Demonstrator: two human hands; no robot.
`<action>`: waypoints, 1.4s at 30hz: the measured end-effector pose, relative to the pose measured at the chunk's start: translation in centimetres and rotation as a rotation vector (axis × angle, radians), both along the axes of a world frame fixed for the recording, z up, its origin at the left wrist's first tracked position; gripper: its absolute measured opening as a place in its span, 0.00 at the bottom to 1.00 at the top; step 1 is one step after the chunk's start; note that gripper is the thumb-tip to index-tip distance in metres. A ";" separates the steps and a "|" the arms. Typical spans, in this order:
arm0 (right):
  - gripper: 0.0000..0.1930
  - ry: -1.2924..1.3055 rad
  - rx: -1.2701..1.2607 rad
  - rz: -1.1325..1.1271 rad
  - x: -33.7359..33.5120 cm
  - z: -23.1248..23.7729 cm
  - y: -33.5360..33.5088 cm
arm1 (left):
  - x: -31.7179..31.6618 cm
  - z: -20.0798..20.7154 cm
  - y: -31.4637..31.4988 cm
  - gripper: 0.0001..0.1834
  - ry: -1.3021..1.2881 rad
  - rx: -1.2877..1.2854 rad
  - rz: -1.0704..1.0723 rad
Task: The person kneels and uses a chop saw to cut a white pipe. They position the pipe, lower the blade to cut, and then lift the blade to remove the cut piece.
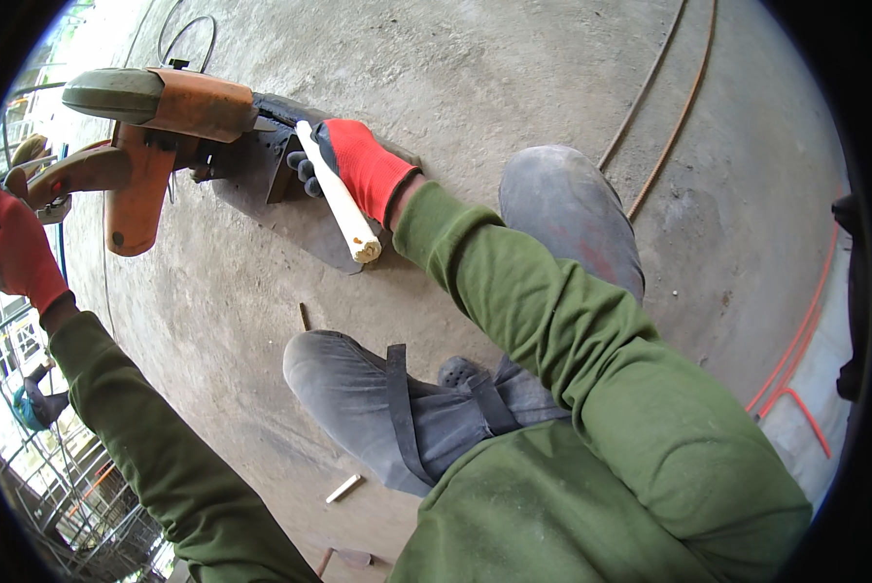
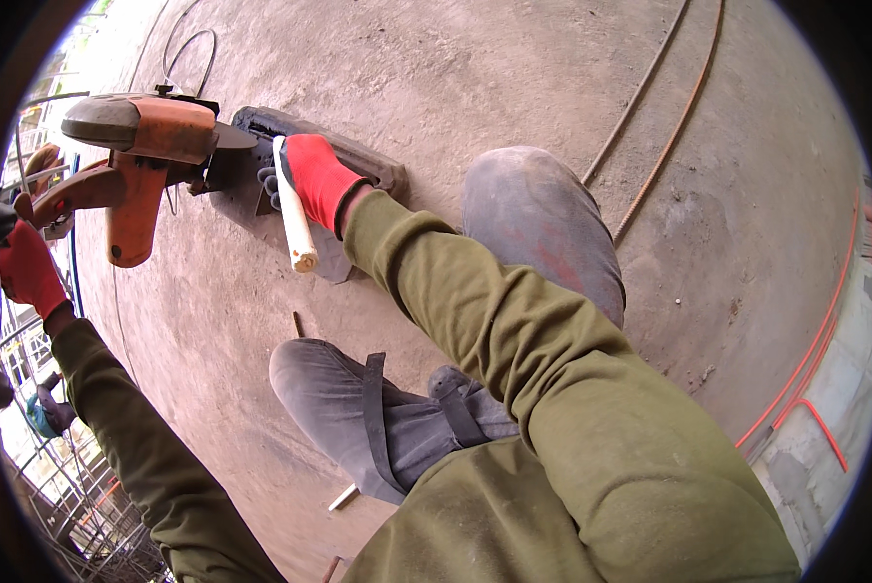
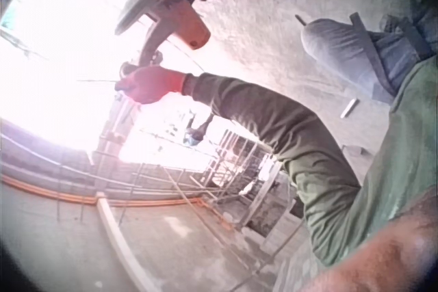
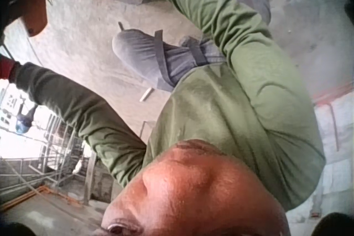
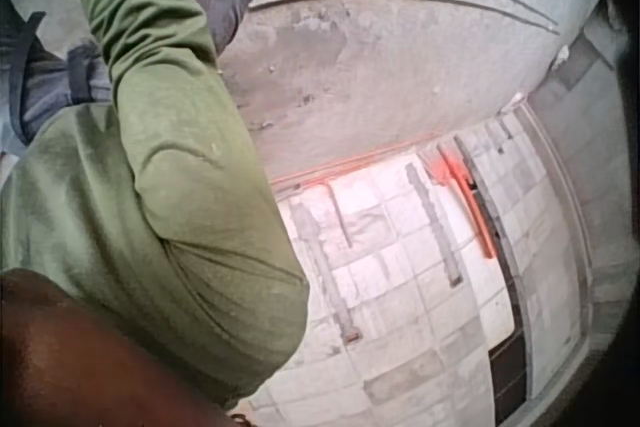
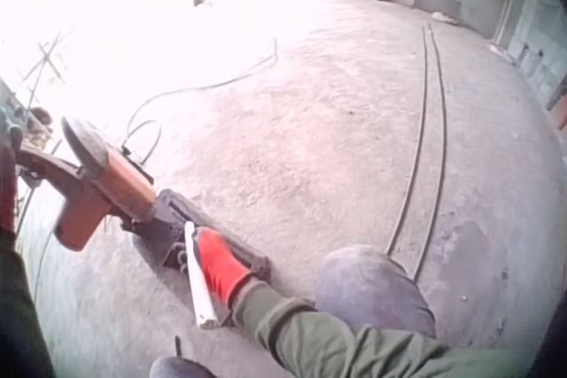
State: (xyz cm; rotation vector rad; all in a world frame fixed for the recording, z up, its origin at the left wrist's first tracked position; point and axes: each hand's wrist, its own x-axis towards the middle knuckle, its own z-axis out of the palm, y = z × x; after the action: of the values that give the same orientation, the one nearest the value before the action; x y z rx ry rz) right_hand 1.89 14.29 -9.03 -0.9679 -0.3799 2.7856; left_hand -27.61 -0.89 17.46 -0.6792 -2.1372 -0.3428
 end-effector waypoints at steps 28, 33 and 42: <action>0.09 -0.106 0.066 0.092 -2.0 1.0 0.0 | 4.4 0.4 1.4 0.27 0.280 -0.332 0.010; 0.10 -0.120 0.025 0.063 -2.0 1.6 -0.5 | 2.5 0.4 0.8 0.35 -0.016 0.062 0.143; 0.09 -0.176 0.230 0.018 -3.8 -0.9 -2.2 | 3.7 0.0 1.1 0.34 -0.164 0.111 0.034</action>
State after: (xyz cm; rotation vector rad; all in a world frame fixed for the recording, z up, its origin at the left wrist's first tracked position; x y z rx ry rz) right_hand -1.87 12.13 -9.91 -1.1581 -0.7189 2.6039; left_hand -23.95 0.17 17.50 -0.5674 -2.2628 -0.5108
